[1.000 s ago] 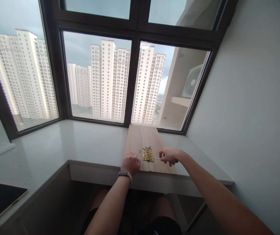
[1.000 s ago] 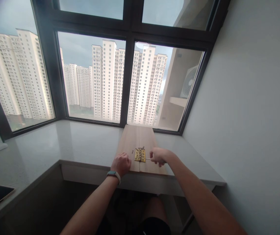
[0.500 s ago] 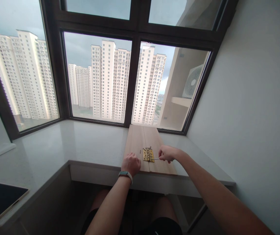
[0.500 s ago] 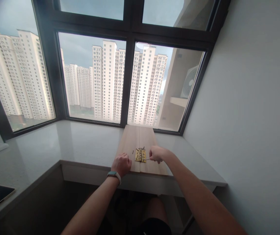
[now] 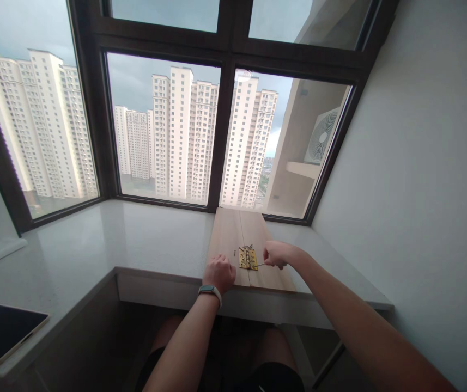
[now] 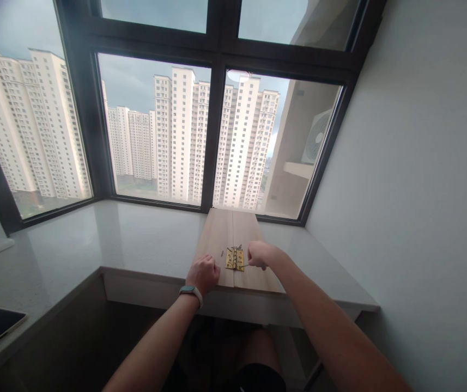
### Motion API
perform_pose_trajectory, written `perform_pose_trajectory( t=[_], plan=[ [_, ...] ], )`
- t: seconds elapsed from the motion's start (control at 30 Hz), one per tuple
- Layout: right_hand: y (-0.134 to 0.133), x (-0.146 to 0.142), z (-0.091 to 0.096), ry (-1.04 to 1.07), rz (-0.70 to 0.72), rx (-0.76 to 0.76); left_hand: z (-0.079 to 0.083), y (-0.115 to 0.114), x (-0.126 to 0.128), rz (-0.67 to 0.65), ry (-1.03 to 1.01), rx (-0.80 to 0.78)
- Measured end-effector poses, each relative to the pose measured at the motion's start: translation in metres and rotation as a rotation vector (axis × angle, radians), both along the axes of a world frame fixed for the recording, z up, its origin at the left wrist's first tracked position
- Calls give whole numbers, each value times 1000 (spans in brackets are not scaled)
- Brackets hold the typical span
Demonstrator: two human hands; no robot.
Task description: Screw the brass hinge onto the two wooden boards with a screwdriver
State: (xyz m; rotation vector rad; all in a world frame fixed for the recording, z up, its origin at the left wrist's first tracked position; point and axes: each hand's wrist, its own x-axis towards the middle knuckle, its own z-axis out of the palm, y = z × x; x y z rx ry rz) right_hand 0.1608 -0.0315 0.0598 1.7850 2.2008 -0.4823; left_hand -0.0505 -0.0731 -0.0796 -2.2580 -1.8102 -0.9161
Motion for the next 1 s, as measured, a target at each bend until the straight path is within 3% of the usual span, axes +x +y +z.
perform_pose_trajectory(
  t=[0.5,1.0],
  plan=[
    [0,-13,11,-18,-11,-25,0,-1,0,-24,-25,-16],
    [47,-54,25,-167,-297,-291,1,-1,1,-6,-23,-10]
  ],
)
